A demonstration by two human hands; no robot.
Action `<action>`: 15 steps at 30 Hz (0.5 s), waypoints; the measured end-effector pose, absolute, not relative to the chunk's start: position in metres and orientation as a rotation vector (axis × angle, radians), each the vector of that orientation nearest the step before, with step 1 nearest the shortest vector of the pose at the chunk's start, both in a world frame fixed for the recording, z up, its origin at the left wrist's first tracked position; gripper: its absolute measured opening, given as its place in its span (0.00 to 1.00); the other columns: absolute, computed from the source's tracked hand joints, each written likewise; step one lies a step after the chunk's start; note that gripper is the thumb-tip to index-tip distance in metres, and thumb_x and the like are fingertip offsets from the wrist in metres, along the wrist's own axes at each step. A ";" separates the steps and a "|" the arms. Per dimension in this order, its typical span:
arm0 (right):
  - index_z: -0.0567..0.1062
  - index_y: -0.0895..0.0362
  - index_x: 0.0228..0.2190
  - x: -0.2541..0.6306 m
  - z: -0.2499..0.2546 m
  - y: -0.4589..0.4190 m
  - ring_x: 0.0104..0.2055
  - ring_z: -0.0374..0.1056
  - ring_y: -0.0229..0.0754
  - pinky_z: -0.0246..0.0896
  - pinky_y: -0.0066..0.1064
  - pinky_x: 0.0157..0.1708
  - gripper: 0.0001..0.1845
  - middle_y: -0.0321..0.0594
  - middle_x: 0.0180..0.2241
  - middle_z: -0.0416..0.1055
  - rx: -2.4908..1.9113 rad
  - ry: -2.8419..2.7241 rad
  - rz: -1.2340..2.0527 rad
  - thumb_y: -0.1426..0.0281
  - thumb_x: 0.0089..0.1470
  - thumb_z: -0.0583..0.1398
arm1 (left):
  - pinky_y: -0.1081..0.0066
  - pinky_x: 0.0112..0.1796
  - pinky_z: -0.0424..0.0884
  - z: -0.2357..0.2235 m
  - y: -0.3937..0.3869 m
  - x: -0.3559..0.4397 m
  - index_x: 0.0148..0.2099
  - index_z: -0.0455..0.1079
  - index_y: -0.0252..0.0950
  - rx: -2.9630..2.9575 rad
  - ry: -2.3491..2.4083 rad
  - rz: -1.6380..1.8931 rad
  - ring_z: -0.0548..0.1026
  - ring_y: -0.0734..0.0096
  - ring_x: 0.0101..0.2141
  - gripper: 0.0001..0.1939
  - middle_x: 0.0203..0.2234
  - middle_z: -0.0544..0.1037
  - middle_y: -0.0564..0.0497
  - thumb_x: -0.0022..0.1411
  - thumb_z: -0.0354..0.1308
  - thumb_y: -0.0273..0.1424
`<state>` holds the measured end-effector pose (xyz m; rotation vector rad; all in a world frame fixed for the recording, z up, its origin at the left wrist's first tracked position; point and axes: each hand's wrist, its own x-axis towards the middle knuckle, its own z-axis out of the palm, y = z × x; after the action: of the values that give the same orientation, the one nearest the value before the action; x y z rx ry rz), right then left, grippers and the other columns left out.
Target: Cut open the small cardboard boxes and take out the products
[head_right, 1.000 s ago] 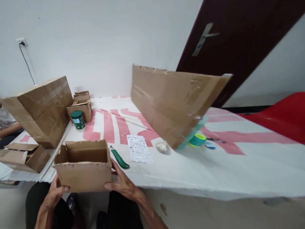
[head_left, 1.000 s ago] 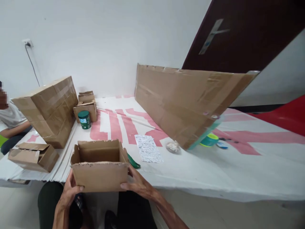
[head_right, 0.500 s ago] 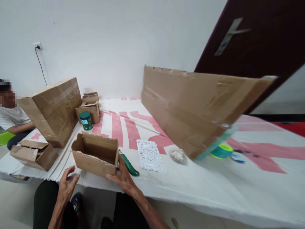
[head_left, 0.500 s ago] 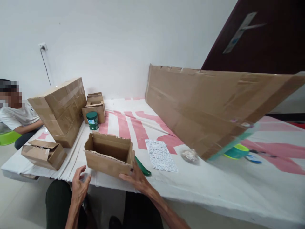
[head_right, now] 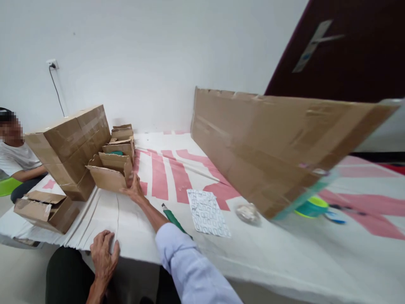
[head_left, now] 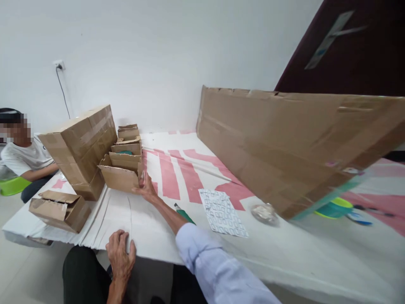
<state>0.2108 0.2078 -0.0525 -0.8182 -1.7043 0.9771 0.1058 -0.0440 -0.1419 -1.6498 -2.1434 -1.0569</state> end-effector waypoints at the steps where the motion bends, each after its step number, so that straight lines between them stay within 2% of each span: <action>1: 0.52 0.66 0.71 0.208 -0.050 0.209 0.74 0.53 0.62 0.56 0.55 0.69 0.60 0.61 0.72 0.54 -0.848 -1.710 0.965 0.43 0.54 0.66 | 0.53 0.47 0.68 -0.141 -0.044 0.105 0.49 0.79 0.41 -1.656 -2.141 -1.054 0.77 0.44 0.51 0.12 0.48 0.81 0.39 0.66 0.57 0.32; 3: 0.57 0.63 0.70 0.211 -0.051 0.201 0.77 0.46 0.63 0.47 0.58 0.73 0.52 0.56 0.73 0.54 -0.891 -1.729 0.939 0.48 0.56 0.66 | 0.53 0.47 0.69 -0.139 -0.043 0.104 0.48 0.79 0.43 -1.665 -2.148 -1.045 0.77 0.44 0.51 0.12 0.47 0.81 0.39 0.66 0.57 0.33; 4: 0.61 0.61 0.69 0.217 -0.055 0.192 0.77 0.47 0.63 0.46 0.59 0.74 0.46 0.53 0.72 0.56 -0.892 -1.757 0.898 0.51 0.58 0.65 | 0.53 0.46 0.69 -0.139 -0.043 0.104 0.48 0.79 0.43 -1.665 -2.154 -1.042 0.77 0.44 0.51 0.12 0.47 0.82 0.40 0.66 0.57 0.33; 8: 0.74 0.49 0.59 0.275 -0.086 0.137 0.68 0.64 0.57 0.60 0.55 0.69 0.23 0.44 0.62 0.71 -0.883 -1.914 0.606 0.63 0.63 0.61 | 0.51 0.47 0.69 -0.136 -0.042 0.105 0.48 0.79 0.43 -1.657 -2.178 -1.050 0.76 0.44 0.51 0.12 0.47 0.82 0.40 0.66 0.56 0.35; 11: 0.80 0.50 0.50 0.336 -0.111 0.099 0.61 0.69 0.60 0.65 0.58 0.64 0.16 0.47 0.55 0.76 -0.973 -1.914 0.514 0.67 0.61 0.62 | 0.52 0.48 0.68 -0.133 -0.040 0.103 0.47 0.79 0.44 -1.663 -2.181 -1.037 0.76 0.45 0.52 0.12 0.48 0.82 0.40 0.66 0.56 0.35; 13: 0.80 0.52 0.48 0.372 -0.124 0.083 0.59 0.70 0.61 0.67 0.60 0.60 0.15 0.51 0.53 0.76 -1.077 -1.887 0.419 0.69 0.61 0.60 | 0.54 0.46 0.68 -0.129 -0.038 0.101 0.47 0.79 0.43 -1.676 -2.185 -0.993 0.76 0.45 0.52 0.11 0.48 0.82 0.40 0.66 0.56 0.35; 15: 0.79 0.53 0.49 0.399 -0.135 0.075 0.56 0.70 0.59 0.69 0.57 0.57 0.16 0.52 0.51 0.77 -1.185 -1.873 0.276 0.70 0.61 0.59 | 0.55 0.45 0.68 -0.123 -0.036 0.098 0.46 0.79 0.41 -1.701 -2.210 -0.933 0.76 0.46 0.51 0.11 0.48 0.81 0.40 0.66 0.56 0.35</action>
<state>0.3986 0.0748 -0.1354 -1.1846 -1.8727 0.2757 0.0979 -0.0361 -0.1235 -1.7008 -2.2104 -0.9328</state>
